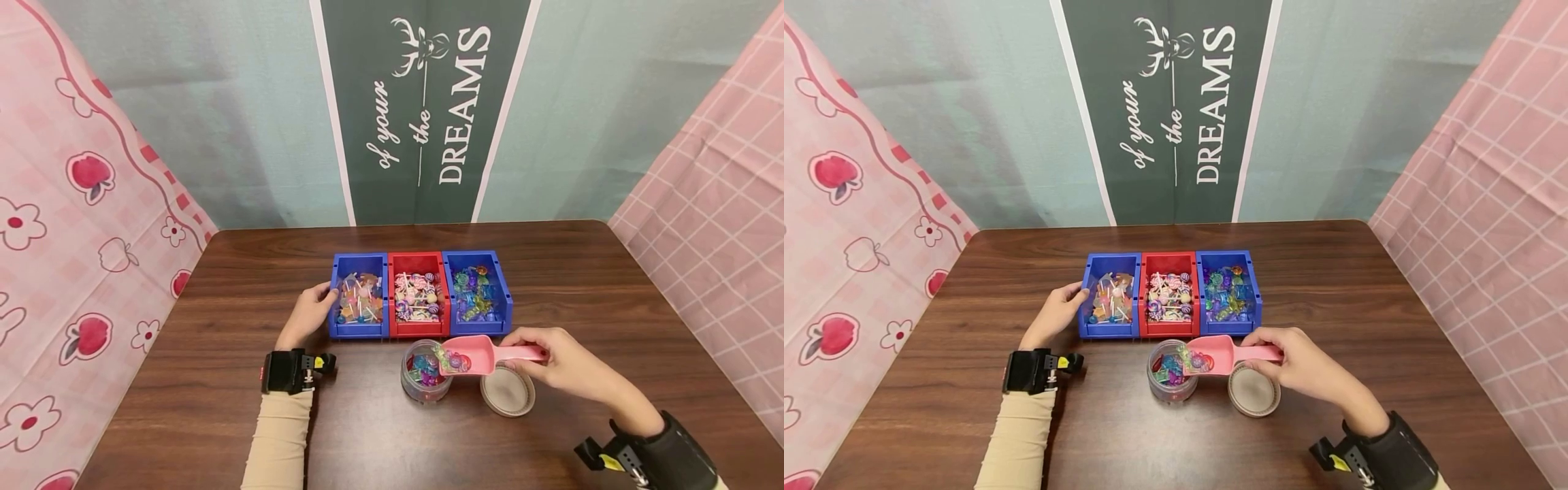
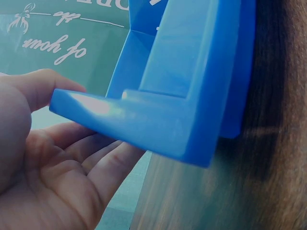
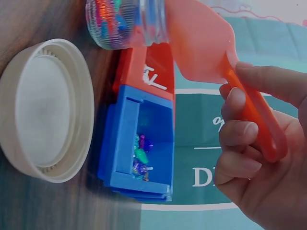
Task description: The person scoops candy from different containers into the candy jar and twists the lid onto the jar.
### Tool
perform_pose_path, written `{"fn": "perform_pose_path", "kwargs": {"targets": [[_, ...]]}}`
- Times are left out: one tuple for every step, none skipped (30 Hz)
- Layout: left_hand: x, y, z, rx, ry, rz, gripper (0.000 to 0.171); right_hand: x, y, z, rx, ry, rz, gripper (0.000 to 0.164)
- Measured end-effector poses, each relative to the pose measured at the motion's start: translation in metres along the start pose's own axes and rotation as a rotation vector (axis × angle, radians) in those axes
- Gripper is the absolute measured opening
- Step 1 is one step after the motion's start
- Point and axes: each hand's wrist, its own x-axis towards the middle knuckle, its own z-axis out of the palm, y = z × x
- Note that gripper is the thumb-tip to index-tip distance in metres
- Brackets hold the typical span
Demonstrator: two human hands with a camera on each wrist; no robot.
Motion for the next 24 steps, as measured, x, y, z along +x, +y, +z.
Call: {"fn": "perform_pose_path", "kwargs": {"targets": [[0.0, 0.0, 0.0, -0.002, -0.002, -0.004, 0.046, 0.001, -0.001, -0.001, -0.01, 0.011, -0.004, 0.021], [0.0, -0.001, 0.0, -0.001, -0.004, -0.003, 0.046, 0.001, -0.002, -0.001, -0.015, 0.019, -0.009, 0.023], [0.0, -0.001, 0.0, 0.001, -0.007, -0.002, 0.046, 0.002, -0.003, -0.002, -0.016, 0.026, -0.014, 0.024], [0.0, -0.001, 0.0, 0.001, -0.009, -0.001, 0.047, 0.003, -0.005, -0.002, -0.022, 0.034, -0.021, 0.025], [-0.001, -0.001, 0.0, 0.001, -0.011, 0.0, 0.047, 0.004, -0.006, -0.003, -0.023, 0.04, -0.026, 0.025], [-0.001, 0.0, 0.0, -0.002, -0.011, -0.003, 0.047, 0.005, -0.007, -0.003, -0.023, 0.046, -0.032, 0.026], [-0.001, 0.0, 0.0, -0.004, -0.012, -0.005, 0.047, 0.006, -0.008, -0.003, -0.021, 0.051, -0.035, 0.026], [-0.001, 0.0, 0.0, -0.005, -0.013, -0.005, 0.047, 0.006, -0.009, -0.003, -0.017, 0.055, -0.036, 0.026], [-0.001, 0.0, 0.0, -0.009, -0.013, -0.008, 0.047, 0.007, -0.01, -0.003, -0.015, 0.06, -0.035, 0.026], [-0.001, 0.0, 0.0, -0.011, -0.013, -0.011, 0.047, 0.007, -0.011, -0.003, -0.014, 0.064, -0.034, 0.026], [-0.001, 0.0, 0.0, -0.014, -0.013, -0.015, 0.047, 0.008, -0.012, -0.003, -0.01, 0.067, -0.032, 0.026], [-0.001, 0.0, 0.001, -0.015, -0.012, -0.017, 0.047, 0.008, -0.012, -0.003, -0.01, 0.071, -0.032, 0.026], [-0.001, 0.0, 0.001, -0.014, -0.012, -0.017, 0.047, 0.008, -0.013, -0.003, -0.008, 0.072, -0.03, 0.026], [-0.001, 0.0, 0.001, -0.012, -0.012, -0.017, 0.047, 0.008, -0.013, -0.003, -0.007, 0.074, -0.03, 0.026], [-0.001, 0.0, 0.001, -0.011, -0.012, -0.017, 0.047, 0.008, -0.013, -0.003, -0.01, 0.079, -0.032, 0.027], [-0.001, 0.0, 0.001, -0.011, -0.012, -0.019, 0.047, 0.009, -0.014, -0.003, -0.011, 0.083, -0.035, 0.028], [-0.001, 0.0, 0.001, -0.011, -0.011, -0.02, 0.047, 0.009, -0.014, -0.003, -0.011, 0.088, -0.038, 0.028], [-0.001, 0.0, 0.001, -0.007, -0.012, -0.017, 0.047, 0.009, -0.014, -0.003, -0.013, 0.094, -0.041, 0.029], [-0.001, 0.0, 0.001, -0.004, -0.01, -0.015, 0.047, 0.01, -0.015, -0.003, -0.016, 0.099, -0.044, 0.029], [-0.001, 0.0, 0.001, -0.003, -0.01, -0.015, 0.047, 0.011, -0.016, -0.004, -0.019, 0.104, -0.045, 0.03], [-0.001, 0.0, 0.001, 0.0, -0.009, -0.013, 0.047, 0.012, -0.016, -0.004, -0.02, 0.107, -0.044, 0.03], [-0.001, 0.0, 0.001, 0.004, -0.008, -0.01, 0.047, 0.013, -0.018, -0.004, -0.015, 0.105, -0.038, 0.029], [0.0, 0.0, 0.001, 0.007, -0.006, -0.008, 0.046, 0.014, -0.019, -0.004, -0.013, 0.103, -0.032, 0.029], [0.0, 0.0, 0.001, 0.01, -0.006, -0.007, 0.046, 0.015, -0.02, -0.004, -0.012, 0.099, -0.027, 0.028]]}}
